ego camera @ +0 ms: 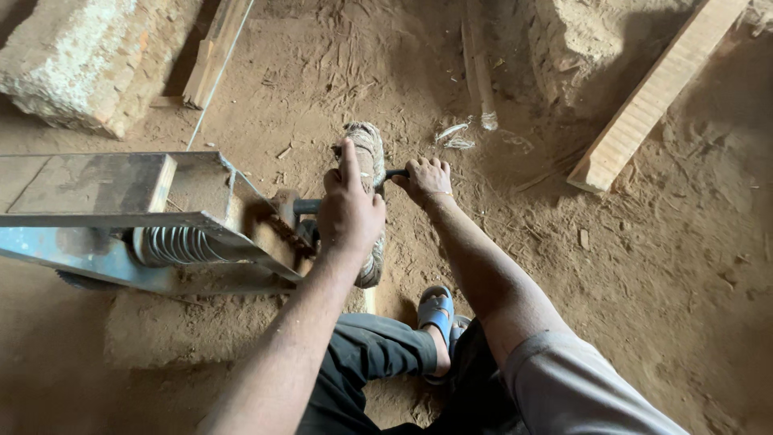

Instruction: The person operates a manual winding machine by turning a crank handle to wrap rope around a cylindrical spool.

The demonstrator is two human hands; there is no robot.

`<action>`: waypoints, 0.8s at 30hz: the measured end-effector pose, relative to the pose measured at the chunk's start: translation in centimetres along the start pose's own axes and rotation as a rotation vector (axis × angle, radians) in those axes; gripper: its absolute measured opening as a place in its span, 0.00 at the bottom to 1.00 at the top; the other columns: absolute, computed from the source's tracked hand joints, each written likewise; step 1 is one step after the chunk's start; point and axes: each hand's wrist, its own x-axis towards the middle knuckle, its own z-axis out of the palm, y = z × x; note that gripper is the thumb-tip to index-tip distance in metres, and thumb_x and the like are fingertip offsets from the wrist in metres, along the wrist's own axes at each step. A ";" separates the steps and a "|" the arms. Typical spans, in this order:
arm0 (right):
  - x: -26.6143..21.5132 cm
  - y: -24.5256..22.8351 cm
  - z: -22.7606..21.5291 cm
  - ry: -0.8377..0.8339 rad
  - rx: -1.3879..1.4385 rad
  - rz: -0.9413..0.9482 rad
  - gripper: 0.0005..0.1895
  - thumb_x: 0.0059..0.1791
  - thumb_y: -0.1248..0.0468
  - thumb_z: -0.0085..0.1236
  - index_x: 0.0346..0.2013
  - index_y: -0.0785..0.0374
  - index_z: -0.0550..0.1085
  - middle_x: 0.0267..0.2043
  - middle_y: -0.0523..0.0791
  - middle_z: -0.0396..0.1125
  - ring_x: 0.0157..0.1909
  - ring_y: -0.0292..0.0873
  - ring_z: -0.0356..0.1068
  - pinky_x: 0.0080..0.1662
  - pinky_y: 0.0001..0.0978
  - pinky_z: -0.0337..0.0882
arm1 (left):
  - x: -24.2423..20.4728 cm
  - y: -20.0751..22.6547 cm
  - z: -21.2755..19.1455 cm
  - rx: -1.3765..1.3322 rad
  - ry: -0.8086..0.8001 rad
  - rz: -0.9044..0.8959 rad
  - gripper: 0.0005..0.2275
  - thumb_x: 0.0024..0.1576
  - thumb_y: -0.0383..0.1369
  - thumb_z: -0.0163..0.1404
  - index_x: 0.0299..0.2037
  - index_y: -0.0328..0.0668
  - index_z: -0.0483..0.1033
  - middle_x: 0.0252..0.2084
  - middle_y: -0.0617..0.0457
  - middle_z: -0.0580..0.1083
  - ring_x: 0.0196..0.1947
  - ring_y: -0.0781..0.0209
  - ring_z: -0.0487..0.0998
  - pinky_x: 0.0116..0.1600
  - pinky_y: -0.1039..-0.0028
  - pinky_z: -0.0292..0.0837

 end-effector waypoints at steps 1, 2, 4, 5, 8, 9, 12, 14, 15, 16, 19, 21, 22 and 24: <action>-0.1 0.3 0.0 -0.001 -0.004 0.004 0.26 0.49 0.35 0.54 0.44 0.51 0.78 0.49 0.47 0.71 0.58 0.54 0.64 0.61 0.52 0.56 | 0.6 0.1 0.1 -0.005 -0.050 -0.026 0.48 0.55 0.33 0.62 0.78 0.52 0.34 0.59 0.26 0.65 0.42 0.45 0.81 0.33 0.70 0.81; -0.2 0.2 0.2 0.003 -0.002 0.005 0.26 0.49 0.35 0.54 0.44 0.51 0.78 0.50 0.48 0.71 0.58 0.54 0.64 0.59 0.52 0.57 | 1.3 0.0 -0.1 -0.004 -0.097 -0.058 0.48 0.55 0.31 0.61 0.78 0.52 0.34 0.60 0.27 0.64 0.41 0.46 0.81 0.33 0.68 0.82; -0.5 0.1 0.7 0.008 -0.002 0.012 0.27 0.48 0.35 0.55 0.44 0.52 0.78 0.50 0.48 0.71 0.57 0.55 0.64 0.58 0.52 0.57 | 2.4 0.2 -0.7 -0.005 -0.162 -0.103 0.48 0.54 0.29 0.61 0.78 0.53 0.34 0.60 0.28 0.64 0.41 0.48 0.80 0.34 0.68 0.82; -0.9 0.0 1.1 -0.020 0.006 0.023 0.27 0.48 0.35 0.55 0.44 0.52 0.78 0.49 0.48 0.71 0.57 0.54 0.65 0.58 0.51 0.57 | 3.2 0.6 -0.8 -0.007 -0.227 -0.146 0.49 0.53 0.28 0.61 0.77 0.53 0.35 0.60 0.30 0.64 0.41 0.49 0.80 0.35 0.67 0.82; -2.6 0.1 2.2 -0.039 0.021 0.034 0.27 0.48 0.34 0.55 0.43 0.52 0.78 0.49 0.47 0.72 0.57 0.54 0.66 0.59 0.50 0.57 | 6.3 1.9 -0.6 -0.052 -0.310 -0.234 0.51 0.47 0.21 0.61 0.76 0.53 0.37 0.61 0.32 0.62 0.44 0.52 0.76 0.38 0.69 0.83; -3.1 0.1 2.4 -0.029 0.034 0.030 0.26 0.48 0.35 0.55 0.43 0.51 0.78 0.50 0.46 0.73 0.57 0.54 0.66 0.59 0.50 0.57 | 7.0 1.9 -0.8 -0.051 -0.312 -0.235 0.51 0.47 0.21 0.61 0.76 0.53 0.37 0.61 0.32 0.62 0.44 0.52 0.76 0.38 0.69 0.83; -3.9 0.0 2.7 -0.053 0.042 0.044 0.26 0.48 0.34 0.54 0.43 0.51 0.78 0.49 0.46 0.73 0.57 0.54 0.66 0.59 0.50 0.58 | 8.4 1.9 -1.2 0.022 -0.393 -0.246 0.46 0.52 0.23 0.57 0.77 0.48 0.39 0.61 0.36 0.67 0.46 0.54 0.77 0.41 0.68 0.81; -4.4 -0.2 2.6 -0.084 0.047 0.055 0.26 0.49 0.34 0.54 0.43 0.50 0.79 0.49 0.46 0.73 0.57 0.54 0.66 0.59 0.49 0.58 | 9.2 2.1 -1.1 0.025 -0.461 -0.277 0.44 0.54 0.20 0.52 0.79 0.46 0.37 0.60 0.36 0.69 0.46 0.54 0.81 0.43 0.67 0.83; -4.6 -0.3 2.6 -0.111 0.049 0.070 0.27 0.49 0.33 0.53 0.42 0.50 0.79 0.49 0.46 0.73 0.58 0.53 0.66 0.58 0.49 0.58 | 9.7 2.0 -1.0 0.025 -0.462 -0.277 0.44 0.54 0.20 0.52 0.79 0.46 0.37 0.60 0.36 0.69 0.46 0.54 0.81 0.43 0.67 0.83; -4.8 -0.4 2.5 -0.111 0.048 0.068 0.27 0.49 0.33 0.53 0.42 0.50 0.79 0.49 0.46 0.73 0.58 0.53 0.66 0.58 0.49 0.58 | 10.1 1.8 -0.8 0.039 -0.462 -0.258 0.43 0.53 0.21 0.53 0.78 0.44 0.39 0.60 0.36 0.70 0.48 0.52 0.79 0.47 0.64 0.81; -5.7 -0.7 2.3 -0.108 0.054 0.072 0.27 0.48 0.34 0.53 0.42 0.51 0.78 0.48 0.47 0.73 0.57 0.53 0.67 0.57 0.49 0.58 | 11.6 1.4 0.0 0.097 -0.461 -0.216 0.42 0.51 0.24 0.57 0.76 0.42 0.45 0.61 0.37 0.70 0.54 0.47 0.76 0.54 0.59 0.76; -6.3 -0.9 2.2 -0.171 0.035 0.099 0.28 0.49 0.32 0.51 0.42 0.51 0.79 0.47 0.47 0.73 0.57 0.52 0.67 0.58 0.48 0.58 | 12.5 1.4 0.5 0.142 -0.462 -0.193 0.42 0.49 0.27 0.60 0.75 0.41 0.49 0.62 0.37 0.69 0.57 0.44 0.74 0.58 0.56 0.73; -6.6 -1.0 2.1 -0.170 0.035 0.099 0.28 0.49 0.32 0.51 0.42 0.51 0.79 0.47 0.47 0.73 0.57 0.52 0.67 0.58 0.48 0.58 | 13.0 1.4 0.6 0.132 -0.490 -0.237 0.37 0.49 0.27 0.60 0.71 0.38 0.58 0.59 0.38 0.73 0.55 0.45 0.76 0.57 0.57 0.75; -7.3 -1.1 2.0 -0.193 0.038 0.099 0.28 0.50 0.32 0.50 0.43 0.51 0.78 0.46 0.47 0.73 0.56 0.52 0.67 0.58 0.49 0.58 | 13.8 1.5 0.8 0.123 -0.518 -0.281 0.32 0.48 0.27 0.60 0.67 0.35 0.67 0.56 0.39 0.76 0.53 0.46 0.79 0.56 0.59 0.78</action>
